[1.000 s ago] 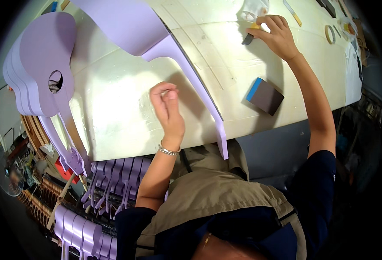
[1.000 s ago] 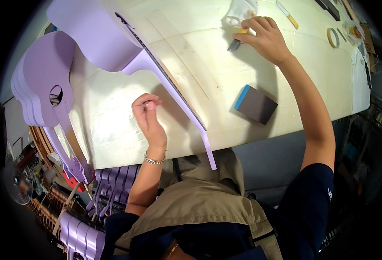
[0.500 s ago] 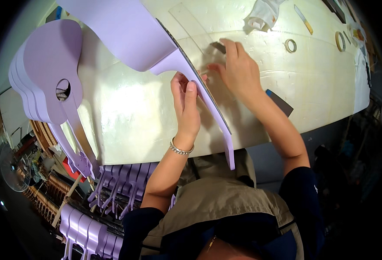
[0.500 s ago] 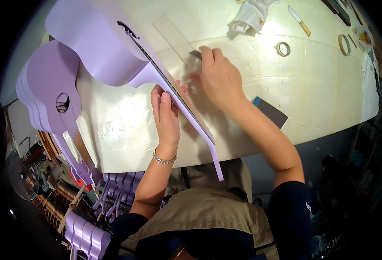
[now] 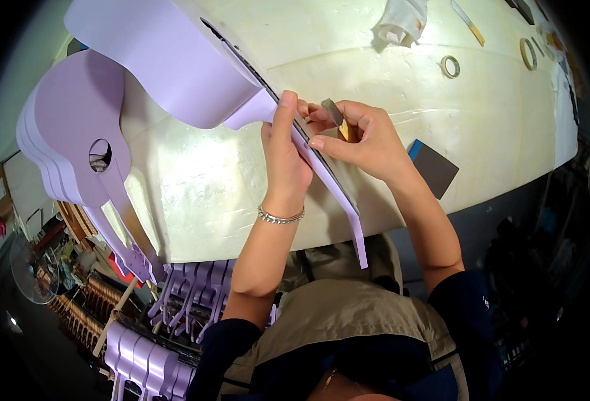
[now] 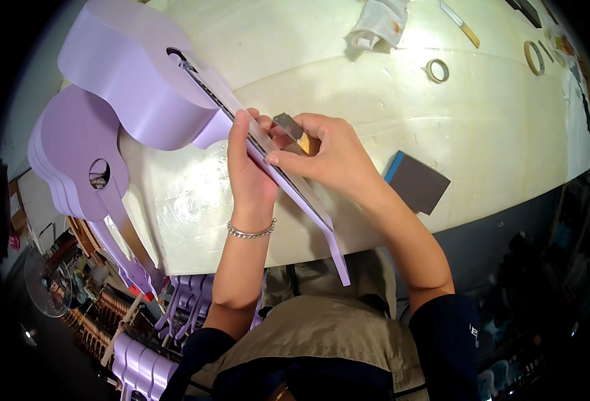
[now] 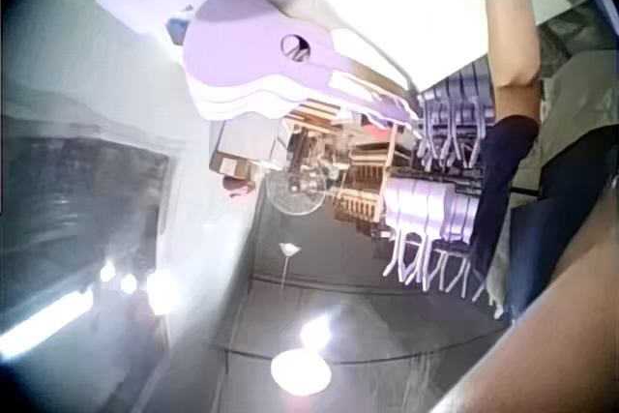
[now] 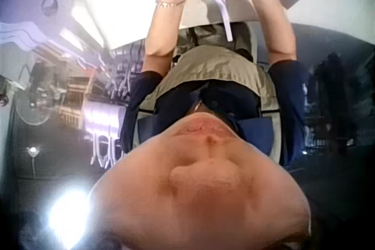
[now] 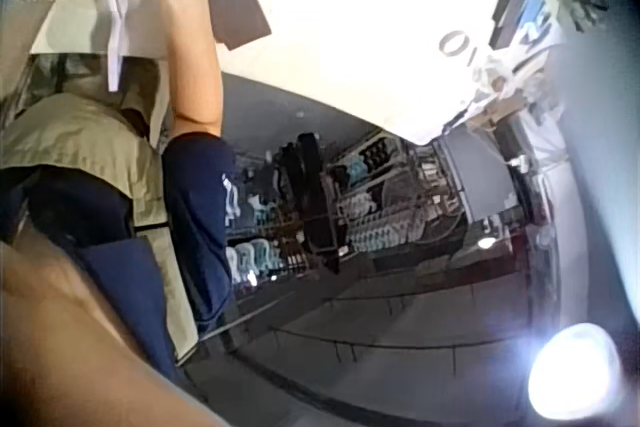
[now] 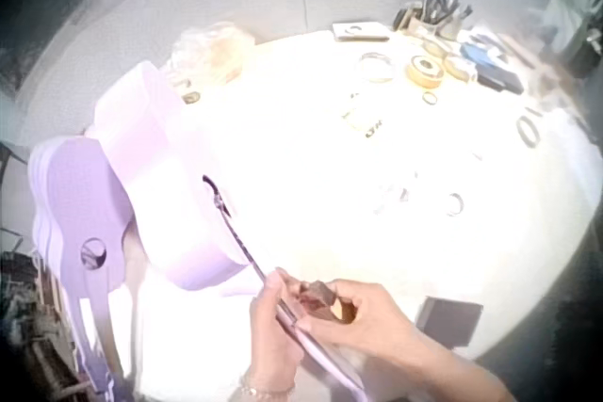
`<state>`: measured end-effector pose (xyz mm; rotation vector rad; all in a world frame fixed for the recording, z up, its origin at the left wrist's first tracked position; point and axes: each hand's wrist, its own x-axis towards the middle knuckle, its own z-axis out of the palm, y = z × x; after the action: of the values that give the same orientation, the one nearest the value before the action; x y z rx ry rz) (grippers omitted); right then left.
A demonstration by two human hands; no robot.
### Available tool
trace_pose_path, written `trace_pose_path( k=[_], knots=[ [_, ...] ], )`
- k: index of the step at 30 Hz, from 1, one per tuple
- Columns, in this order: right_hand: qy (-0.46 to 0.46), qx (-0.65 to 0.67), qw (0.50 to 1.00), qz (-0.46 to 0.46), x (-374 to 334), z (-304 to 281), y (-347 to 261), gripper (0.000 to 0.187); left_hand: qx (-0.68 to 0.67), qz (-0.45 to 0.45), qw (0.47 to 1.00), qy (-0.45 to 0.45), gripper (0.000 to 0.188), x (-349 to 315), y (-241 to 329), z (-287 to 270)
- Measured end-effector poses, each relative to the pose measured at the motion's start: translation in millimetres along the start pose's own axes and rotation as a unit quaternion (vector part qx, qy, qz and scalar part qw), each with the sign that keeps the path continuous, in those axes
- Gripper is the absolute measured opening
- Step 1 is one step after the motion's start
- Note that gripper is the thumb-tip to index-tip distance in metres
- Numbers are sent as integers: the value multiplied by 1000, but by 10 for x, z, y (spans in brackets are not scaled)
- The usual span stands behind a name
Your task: The person sands the edges of purple guitar necks using a sanding block and a small wooden tool. They wipe the necks with a cloth, inspect the surfaces, and place the finished necks back on a rack. The person repeats this process for multiple guitar necks in a workshop setting.
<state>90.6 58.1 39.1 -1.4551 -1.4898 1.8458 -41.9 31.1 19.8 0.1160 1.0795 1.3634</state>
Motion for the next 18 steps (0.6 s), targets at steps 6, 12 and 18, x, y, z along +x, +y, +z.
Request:
trace_pose_path(
  k=[6,12,18],
  knots=[
    [23,123,990,-69,59,-99,-30,21,12,15,999,30,24,29,-35,40],
    [54,-188,948,-252,387,-193,-327,21,-3,4,1000,4,20,12,-25,-7],
    [54,-427,826,-363,512,-90,-484,17,-25,-6,1000,2,19,38,-50,-27]
  ],
)
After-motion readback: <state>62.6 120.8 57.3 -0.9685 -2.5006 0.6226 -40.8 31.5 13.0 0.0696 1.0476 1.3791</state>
